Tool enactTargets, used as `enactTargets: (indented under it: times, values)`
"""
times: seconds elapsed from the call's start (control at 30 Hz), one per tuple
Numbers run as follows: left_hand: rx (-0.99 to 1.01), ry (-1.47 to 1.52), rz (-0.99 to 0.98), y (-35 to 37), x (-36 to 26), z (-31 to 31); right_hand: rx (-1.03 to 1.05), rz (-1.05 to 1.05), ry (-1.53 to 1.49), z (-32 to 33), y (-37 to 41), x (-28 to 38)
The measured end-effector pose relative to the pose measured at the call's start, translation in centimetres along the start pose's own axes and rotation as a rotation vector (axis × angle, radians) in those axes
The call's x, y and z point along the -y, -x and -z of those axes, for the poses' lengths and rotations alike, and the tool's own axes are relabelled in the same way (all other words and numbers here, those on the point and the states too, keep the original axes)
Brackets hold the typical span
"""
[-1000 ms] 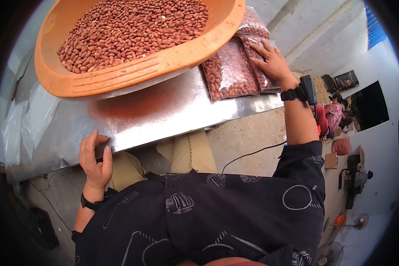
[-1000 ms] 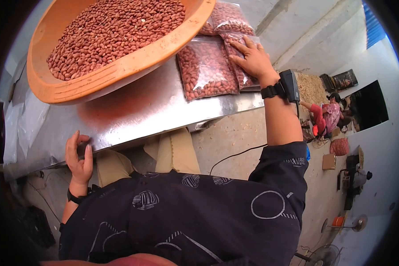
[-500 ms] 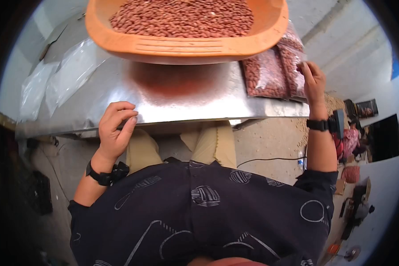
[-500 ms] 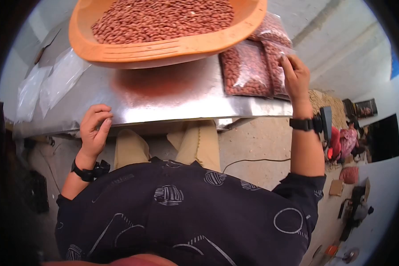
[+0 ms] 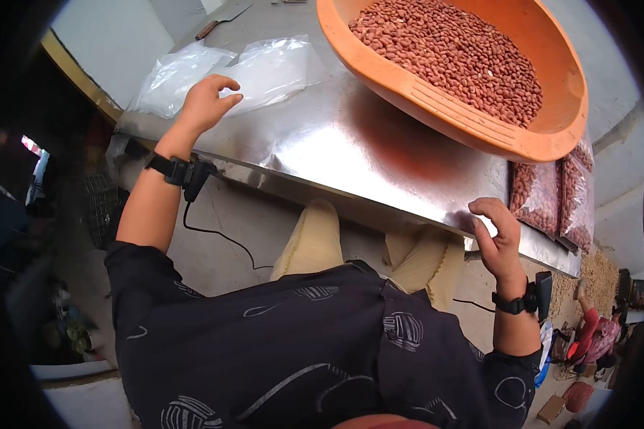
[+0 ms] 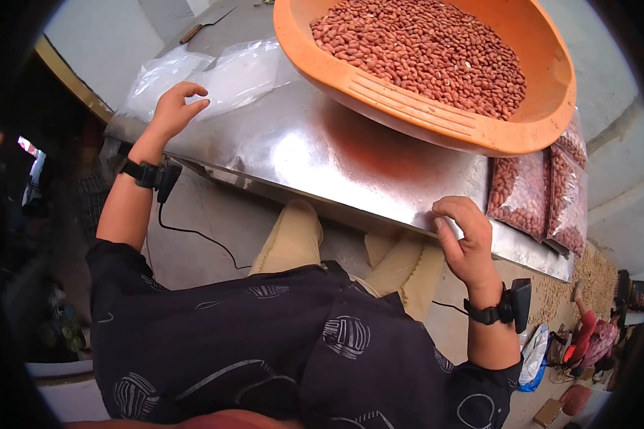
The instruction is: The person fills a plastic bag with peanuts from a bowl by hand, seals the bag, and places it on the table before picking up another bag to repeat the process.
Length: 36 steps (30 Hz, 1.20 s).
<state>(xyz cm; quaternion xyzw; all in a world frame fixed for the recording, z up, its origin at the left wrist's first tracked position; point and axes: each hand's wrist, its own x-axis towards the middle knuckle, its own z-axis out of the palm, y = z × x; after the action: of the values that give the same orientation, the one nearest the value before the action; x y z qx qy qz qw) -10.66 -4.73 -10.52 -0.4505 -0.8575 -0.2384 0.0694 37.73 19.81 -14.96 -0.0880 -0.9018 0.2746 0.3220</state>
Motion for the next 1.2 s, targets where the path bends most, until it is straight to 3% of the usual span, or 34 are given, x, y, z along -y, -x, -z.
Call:
enactTargets:
  times: [0.2,0.33,0.37,0.67,0.87,0.97,1.07,1.2]
  values:
    - [0.181,-0.201,0.206,-5.0,6.0,-0.4,-0.042,-0.072,-0.144,-3.0,-0.6,-0.4]
    - [0.311,-0.237,0.207,-5.5,8.3,-1.8,-0.065,-0.074,-0.145,-3.7,-0.7,-1.0]
    - [0.307,-0.19,0.281,-5.6,8.7,-2.0,-0.07,-0.073,-0.136,-3.8,-0.7,-1.0]
    - [0.226,0.133,0.256,-5.8,14.0,-3.9,-0.088,-0.06,-0.095,-3.9,-0.7,-1.0]
    - [0.255,0.014,0.166,-5.4,12.9,-3.4,-0.09,-0.057,-0.084,-3.9,-0.6,-1.1]
    - [0.245,0.09,0.296,-5.9,13.3,-2.9,-0.092,-0.07,-0.091,-3.9,-0.5,-1.1]
    - [0.142,-0.002,0.088,-5.9,14.5,-1.5,-0.087,-0.078,-0.097,-3.9,-0.4,-1.2]
    - [0.304,-0.211,0.042,-3.9,9.8,2.2,-0.09,-0.078,-0.113,-4.1,-0.2,-1.4]
